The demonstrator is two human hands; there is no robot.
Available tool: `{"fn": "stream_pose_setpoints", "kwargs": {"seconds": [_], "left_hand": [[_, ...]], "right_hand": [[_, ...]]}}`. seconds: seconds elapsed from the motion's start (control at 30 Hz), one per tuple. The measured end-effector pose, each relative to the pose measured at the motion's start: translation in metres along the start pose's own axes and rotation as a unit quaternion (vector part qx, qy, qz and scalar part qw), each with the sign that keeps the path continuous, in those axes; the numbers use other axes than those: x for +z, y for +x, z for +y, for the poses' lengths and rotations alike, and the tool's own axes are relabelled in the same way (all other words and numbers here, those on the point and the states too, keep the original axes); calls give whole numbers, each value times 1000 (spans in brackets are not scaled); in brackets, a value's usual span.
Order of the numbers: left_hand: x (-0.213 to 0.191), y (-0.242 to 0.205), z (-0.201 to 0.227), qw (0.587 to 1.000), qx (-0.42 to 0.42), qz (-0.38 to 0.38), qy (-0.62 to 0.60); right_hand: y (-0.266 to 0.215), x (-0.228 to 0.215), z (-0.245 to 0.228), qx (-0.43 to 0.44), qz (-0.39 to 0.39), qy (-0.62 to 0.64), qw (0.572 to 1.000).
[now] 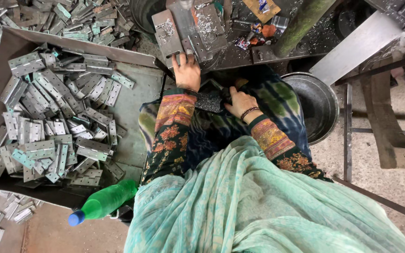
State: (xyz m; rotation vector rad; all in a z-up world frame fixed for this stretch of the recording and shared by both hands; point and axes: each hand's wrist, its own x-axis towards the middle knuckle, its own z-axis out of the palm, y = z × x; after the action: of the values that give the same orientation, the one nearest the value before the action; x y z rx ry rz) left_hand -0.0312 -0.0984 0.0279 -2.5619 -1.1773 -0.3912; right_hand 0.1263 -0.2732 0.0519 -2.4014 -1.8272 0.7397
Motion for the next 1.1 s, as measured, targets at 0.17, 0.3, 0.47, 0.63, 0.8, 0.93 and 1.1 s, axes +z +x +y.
{"fn": "stream_pose_setpoints", "kwargs": {"seconds": [0.17,0.3,0.47,0.63,0.8,0.93,1.1], "left_hand": [[-34,-1,-18,982,-2,145,-122],[-36,0,-26,906,-118,177,-365],[1,8,-22,718,-173,133,-661],[14,20,-34,733,-190,103,-645],[-7,21,-43,953,-259,6,-160],[-8,19,-27,962,-198,-54,-178],[13,17,-2,984,-136,-86,-81]], "right_hand": [[8,4,8,2,17,30,999],[33,2,17,-113,224,101,963],[75,-11,11,-150,242,369,885],[100,-17,-3,-94,262,489,826],[121,-7,-18,-181,289,99,935],[130,5,-36,-215,251,77,941],[100,-6,-33,-221,278,80,931]]}}
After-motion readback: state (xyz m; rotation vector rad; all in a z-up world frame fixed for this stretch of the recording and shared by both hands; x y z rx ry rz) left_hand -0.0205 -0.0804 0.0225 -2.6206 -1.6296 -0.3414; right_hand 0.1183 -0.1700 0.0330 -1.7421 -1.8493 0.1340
